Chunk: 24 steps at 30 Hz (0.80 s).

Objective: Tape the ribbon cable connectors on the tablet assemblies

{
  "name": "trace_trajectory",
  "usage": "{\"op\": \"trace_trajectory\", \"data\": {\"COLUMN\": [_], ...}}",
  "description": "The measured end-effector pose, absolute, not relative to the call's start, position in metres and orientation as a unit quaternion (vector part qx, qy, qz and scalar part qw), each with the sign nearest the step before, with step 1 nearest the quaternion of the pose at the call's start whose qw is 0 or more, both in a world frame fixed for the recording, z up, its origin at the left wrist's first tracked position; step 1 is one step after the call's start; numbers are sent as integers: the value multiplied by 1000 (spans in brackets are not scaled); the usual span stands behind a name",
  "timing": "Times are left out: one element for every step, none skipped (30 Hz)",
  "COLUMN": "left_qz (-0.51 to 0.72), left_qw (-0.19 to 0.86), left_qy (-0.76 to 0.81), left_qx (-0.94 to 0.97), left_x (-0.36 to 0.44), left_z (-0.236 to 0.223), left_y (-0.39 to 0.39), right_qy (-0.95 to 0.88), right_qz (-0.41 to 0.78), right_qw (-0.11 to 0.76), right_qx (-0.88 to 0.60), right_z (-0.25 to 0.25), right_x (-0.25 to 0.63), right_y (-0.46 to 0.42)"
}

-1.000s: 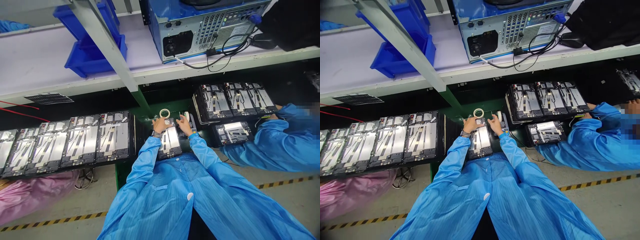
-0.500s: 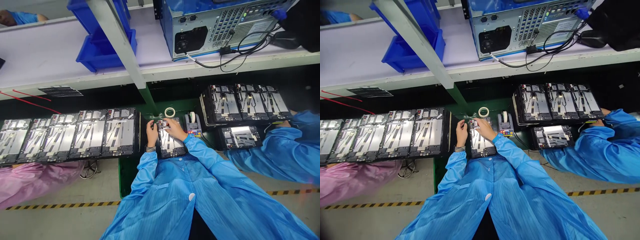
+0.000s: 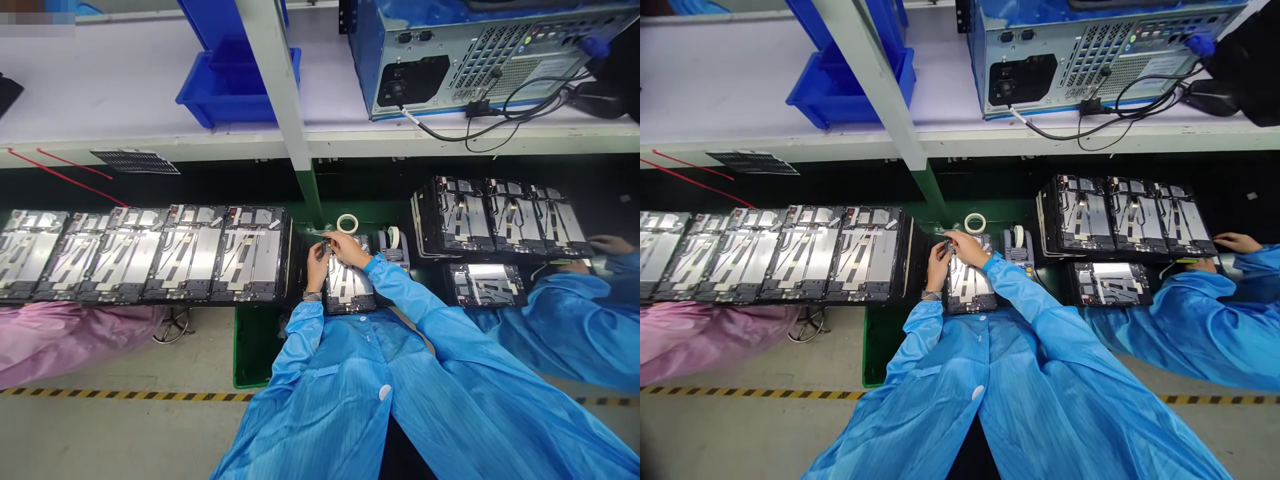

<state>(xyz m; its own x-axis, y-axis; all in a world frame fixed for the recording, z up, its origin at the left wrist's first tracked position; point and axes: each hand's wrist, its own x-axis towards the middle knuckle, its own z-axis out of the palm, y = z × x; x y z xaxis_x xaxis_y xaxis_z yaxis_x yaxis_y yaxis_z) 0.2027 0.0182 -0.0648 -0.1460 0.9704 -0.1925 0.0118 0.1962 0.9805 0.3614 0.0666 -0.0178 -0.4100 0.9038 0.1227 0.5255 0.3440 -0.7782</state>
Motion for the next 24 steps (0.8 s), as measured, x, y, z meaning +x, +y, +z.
{"op": "trace_trajectory", "data": {"left_qz": [482, 485, 488, 490, 492, 494, 495, 495, 496, 495, 494, 493, 490, 488, 486, 484, 481, 478, 475, 472, 469, 466, 465, 465], "left_qw": [504, 505, 504, 503, 502, 501, 501, 503, 505, 508, 510, 511, 512, 511, 510, 509, 509, 510, 511, 513, 514, 515, 515, 515], "left_qy": [584, 582, 581, 581, 581, 581, 581, 580, 579, 579, 580, 582, 585, 587, 590, 592, 592, 593, 594, 594, 595, 597, 598, 598], "left_qx": [415, 413, 412, 411, 410, 410, 408, 407, 405, 402, 399, 397, 395, 395, 395, 396, 398, 400, 401, 401, 402, 402, 401, 400], "left_x": [203, 204, 204, 205, 205, 205, 205, 205, 205, 205, 205, 205, 205, 205, 205, 205, 204, 204, 203, 203, 202, 201, 201, 200], "left_z": [-68, -71, -73, -74, -75, -76, -76, -75, -75, -74, -74, -73, -73, -73, -74, -74, -74, -74, -74, -74, -74, -74, -74, -74], "left_y": [19, 20, 20, 21, 21, 21, 20, 20, 20, 20, 20, 20, 21, 21, 22, 23, 23, 24, 25, 25, 26, 27, 27, 28], "right_qy": [-772, -774, -778, -785, -793, -802, -809, -815, -818, -820, -819, -817, -815, -811, -807, -803, -799, -795, -792, -790, -788, -787, -785, -783], "right_qz": [332, 328, 325, 321, 317, 313, 310, 309, 310, 311, 313, 315, 317, 320, 322, 323, 323, 323, 322, 320, 319, 318, 318, 319], "right_qw": [287, 290, 289, 281, 268, 252, 236, 222, 209, 200, 194, 190, 187, 186, 186, 186, 185, 185, 187, 190, 194, 199, 205, 211], "right_qx": [-460, -457, -453, -449, -446, -442, -439, -438, -437, -438, -440, -444, -448, -453, -459, -466, -472, -478, -484, -488, -489, -490, -490, -490], "right_z": [-18, -18, -17, -15, -14, -12, -10, -9, -8, -7, -6, -6, -5, -5, -5, -5, -6, -6, -6, -6, -6, -6, -7, -7], "right_x": [362, 362, 363, 364, 364, 365, 366, 368, 369, 370, 371, 372, 373, 373, 373, 374, 374, 373, 373, 373, 372, 372, 371, 370], "right_y": [68, 70, 71, 73, 75, 78, 80, 82, 84, 84, 85, 84, 83, 81, 79, 77, 75, 73, 71, 70, 68, 67, 65, 64]}}
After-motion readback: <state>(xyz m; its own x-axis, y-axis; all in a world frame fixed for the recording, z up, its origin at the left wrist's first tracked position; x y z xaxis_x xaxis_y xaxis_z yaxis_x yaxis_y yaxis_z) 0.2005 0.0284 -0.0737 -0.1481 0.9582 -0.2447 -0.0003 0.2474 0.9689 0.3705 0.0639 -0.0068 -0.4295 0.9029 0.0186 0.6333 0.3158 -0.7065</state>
